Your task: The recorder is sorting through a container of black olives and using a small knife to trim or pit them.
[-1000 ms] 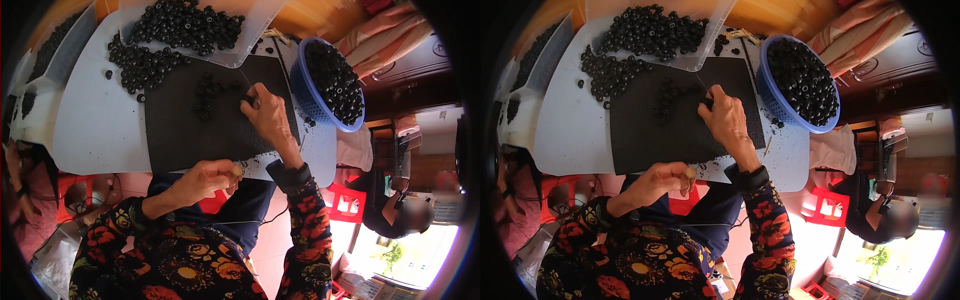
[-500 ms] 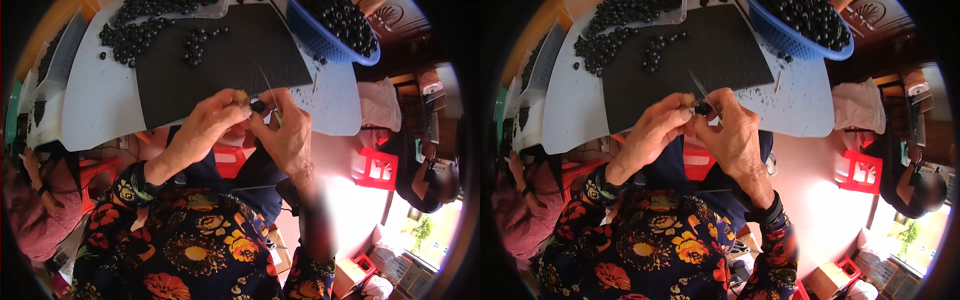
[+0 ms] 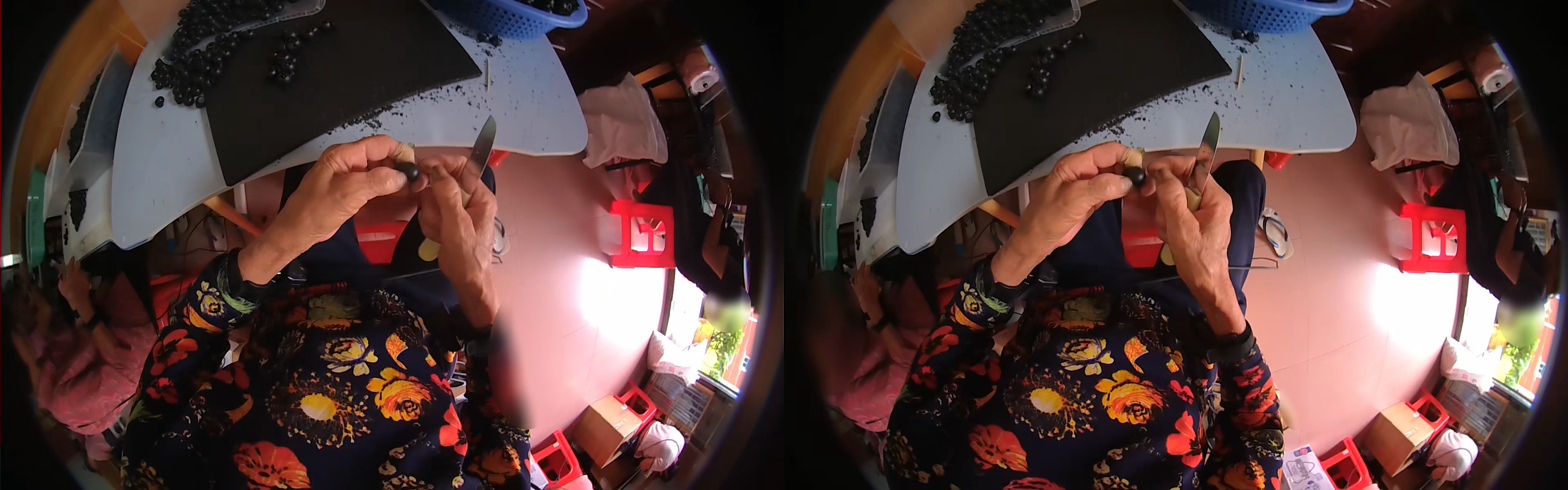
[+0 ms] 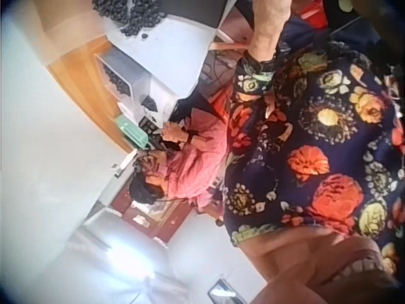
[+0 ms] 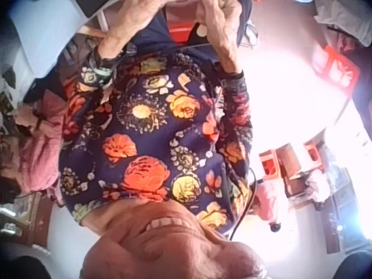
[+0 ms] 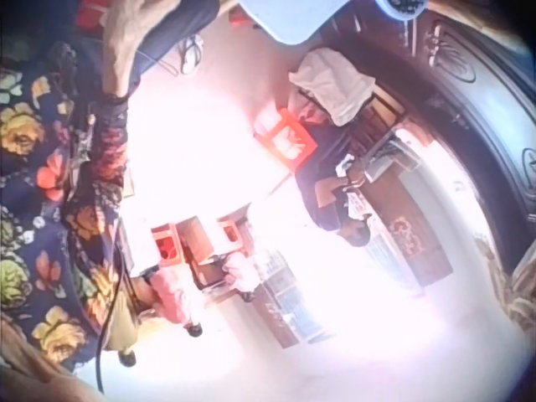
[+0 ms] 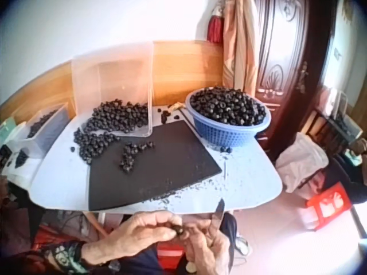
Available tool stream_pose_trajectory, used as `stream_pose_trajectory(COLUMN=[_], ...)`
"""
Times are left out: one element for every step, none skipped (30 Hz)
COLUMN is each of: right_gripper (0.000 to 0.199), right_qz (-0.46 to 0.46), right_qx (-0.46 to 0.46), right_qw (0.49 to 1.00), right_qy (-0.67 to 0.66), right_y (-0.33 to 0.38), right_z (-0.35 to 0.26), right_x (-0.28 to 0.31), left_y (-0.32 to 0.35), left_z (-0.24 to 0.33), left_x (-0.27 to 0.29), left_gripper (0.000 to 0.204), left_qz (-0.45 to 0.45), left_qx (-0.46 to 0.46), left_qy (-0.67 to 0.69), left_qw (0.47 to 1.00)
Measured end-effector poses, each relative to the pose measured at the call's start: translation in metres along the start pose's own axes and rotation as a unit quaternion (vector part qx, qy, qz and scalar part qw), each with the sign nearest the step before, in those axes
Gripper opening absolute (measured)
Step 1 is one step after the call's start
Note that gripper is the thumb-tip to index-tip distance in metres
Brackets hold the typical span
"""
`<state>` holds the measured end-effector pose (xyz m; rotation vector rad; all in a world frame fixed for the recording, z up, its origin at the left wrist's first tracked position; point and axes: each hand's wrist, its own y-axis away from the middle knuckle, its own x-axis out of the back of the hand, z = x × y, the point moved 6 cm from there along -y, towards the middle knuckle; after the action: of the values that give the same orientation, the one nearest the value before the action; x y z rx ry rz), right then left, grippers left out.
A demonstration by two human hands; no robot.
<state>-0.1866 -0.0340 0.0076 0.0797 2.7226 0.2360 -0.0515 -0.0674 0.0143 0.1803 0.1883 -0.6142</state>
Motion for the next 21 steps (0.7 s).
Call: stream_pose_trajectory(right_gripper=[0.015, 0.017, 0.019, 0.019, 0.019, 0.019, 0.019, 0.017, 0.017, 0.017, 0.018, 0.019, 0.023, 0.023, 0.023, 0.023, 0.02, 0.02, 0.018, 0.017, 0.011], right_qz=[0.007, 0.014, 0.036, 0.042, 0.028, 0.012, 0.013, 0.021, 0.027, 0.026, 0.03, 0.037, 0.042, 0.042, 0.045, 0.049, 0.031, 0.032, 0.031, 0.03, 0.031], right_qx=[-0.018, -0.036, -0.026, -0.01, -0.004, 0.0, -0.001, 0.007, 0.014, 0.014, 0.025, 0.034, 0.046, 0.044, 0.062, 0.081, 0.094, 0.092, 0.132, 0.172, 0.194], right_qw=[0.999, 0.998, 0.998, 0.998, 0.998, 0.998, 0.998, 0.999, 1.0, 1.0, 0.997, 0.99, 0.987, 0.987, 0.979, 0.97, 0.954, 0.954, 0.945, 0.934, 0.932], right_qy=[-0.028, -0.056, -0.052, -0.041, -0.048, -0.056, -0.057, -0.031, -0.003, -0.003, 0.064, 0.131, 0.15, 0.149, 0.187, 0.225, 0.284, 0.283, 0.298, 0.312, 0.305], right_y=[0.002, 0.005, 0.009, 0.009, 0.006, 0.003, 0.004, 0.007, 0.008, 0.009, 0.009, 0.012, 0.014, 0.02, 0.024, 0.026, 0.027, 0.027, 0.028, 0.029, 0.028], right_z=[0.007, 0.016, 0.016, 0.015, 0.016, 0.02, 0.023, 0.024, 0.025, 0.029, 0.032, 0.035, 0.036, 0.04, 0.04, 0.037, 0.03, 0.028, 0.021, 0.017, 0.015], right_x=[0.002, 0.001, -0.003, -0.005, -0.003, -0.002, -0.002, -0.002, -0.001, 0.002, 0.007, 0.01, 0.011, 0.01, 0.007, 0.005, 0.003, 0.0, -0.004, -0.007, -0.009], left_y=[0.0, 0.0, 0.004, 0.003, 0.002, 0.002, 0.003, 0.005, 0.006, 0.007, 0.005, 0.003, 0.003, 0.005, 0.003, 0.002, -0.001, 0.0, 0.001, 0.002, 0.001], left_z=[0.003, 0.004, 0.002, 0.0, -0.001, -0.002, -0.003, -0.006, -0.012, -0.018, -0.02, -0.017, -0.015, -0.019, -0.024, -0.028, -0.027, -0.025, -0.024, -0.024, -0.025], left_x=[-0.004, -0.008, -0.008, -0.007, -0.004, -0.001, -0.004, -0.004, -0.003, -0.002, 0.0, 0.001, 0.0, 0.001, 0.001, 0.001, 0.001, 0.001, 0.0, 0.0, -0.001], left_gripper=[0.025, 0.023, 0.024, 0.024, 0.025, 0.027, 0.026, 0.026, 0.025, 0.024, 0.024, 0.022, 0.021, 0.021, 0.022, 0.023, 0.021, 0.021, 0.02, 0.02, 0.02], left_qz=[0.001, 0.002, 0.017, 0.015, 0.022, 0.031, 0.04, 0.04, 0.049, 0.059, 0.06, 0.037, 0.014, 0.015, 0.016, 0.017, -0.002, -0.002, -0.002, -0.003, -0.005], left_qx=[-0.01, -0.021, -0.029, -0.029, -0.028, -0.026, -0.02, -0.018, 0.007, 0.033, 0.032, 0.008, -0.016, -0.014, 0.001, 0.016, 0.02, 0.023, 0.021, 0.018, 0.019], left_qy=[0.001, 0.002, 0.027, 0.026, -0.002, -0.03, 0.013, 0.013, 0.078, 0.143, 0.143, 0.144, 0.145, 0.145, 0.165, 0.186, 0.182, 0.183, 0.168, 0.153, 0.153], left_qw=[1.0, 1.0, 0.999, 0.999, 0.999, 0.999, 0.999, 0.999, 0.996, 0.987, 0.987, 0.989, 0.989, 0.989, 0.986, 0.982, 0.983, 0.983, 0.986, 0.988, 0.988])
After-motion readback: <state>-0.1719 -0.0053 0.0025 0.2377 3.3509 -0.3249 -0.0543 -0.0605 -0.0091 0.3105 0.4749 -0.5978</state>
